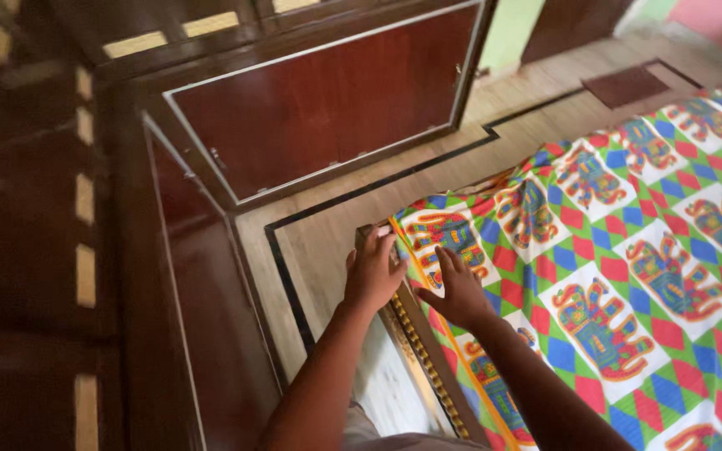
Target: The person spreads a patterned bedsheet over a bed, smooths it out, and tucks the edges under the mattress.
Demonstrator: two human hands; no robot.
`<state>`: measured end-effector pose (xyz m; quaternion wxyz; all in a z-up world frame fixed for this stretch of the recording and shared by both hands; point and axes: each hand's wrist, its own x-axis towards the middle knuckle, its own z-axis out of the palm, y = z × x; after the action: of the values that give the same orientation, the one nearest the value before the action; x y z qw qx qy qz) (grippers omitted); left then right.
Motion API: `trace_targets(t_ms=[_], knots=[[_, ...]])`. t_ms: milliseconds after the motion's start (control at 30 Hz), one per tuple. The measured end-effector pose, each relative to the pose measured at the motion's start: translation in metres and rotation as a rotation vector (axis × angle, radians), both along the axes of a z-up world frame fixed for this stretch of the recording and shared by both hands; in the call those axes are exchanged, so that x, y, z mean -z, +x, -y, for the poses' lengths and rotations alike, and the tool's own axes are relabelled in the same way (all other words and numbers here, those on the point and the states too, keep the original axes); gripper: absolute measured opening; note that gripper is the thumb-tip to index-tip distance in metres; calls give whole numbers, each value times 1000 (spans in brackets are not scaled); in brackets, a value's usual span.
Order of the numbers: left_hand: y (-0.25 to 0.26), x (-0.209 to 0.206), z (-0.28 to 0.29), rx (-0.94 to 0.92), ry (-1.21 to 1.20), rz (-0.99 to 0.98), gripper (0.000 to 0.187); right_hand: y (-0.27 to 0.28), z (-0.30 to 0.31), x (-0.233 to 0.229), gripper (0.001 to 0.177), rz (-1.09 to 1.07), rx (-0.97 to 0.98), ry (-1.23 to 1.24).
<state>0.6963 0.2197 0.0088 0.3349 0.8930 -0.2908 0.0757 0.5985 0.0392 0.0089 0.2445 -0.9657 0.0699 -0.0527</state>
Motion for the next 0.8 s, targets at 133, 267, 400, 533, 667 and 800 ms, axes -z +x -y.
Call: trace_targets(t_ms=[133,267,400,533,667,800], knots=[[54,18,3,97,6,-20,62,28,3,5,93,63,51,33],[94,23,5,160,5,-38,57,48,0,8,92,21,166,63],[121,19,6,275,47,-95,58,64,-7,7,90,9,278,86],[148,19,18,379,103,-102,55,75,-13,12,87,-15,374,86],[171,25,39,462,130,-69,57,83,-6,27,88,-44,428,95],[187,31,63,542,152,-88,55,90,9,46,88,-57,482,93]])
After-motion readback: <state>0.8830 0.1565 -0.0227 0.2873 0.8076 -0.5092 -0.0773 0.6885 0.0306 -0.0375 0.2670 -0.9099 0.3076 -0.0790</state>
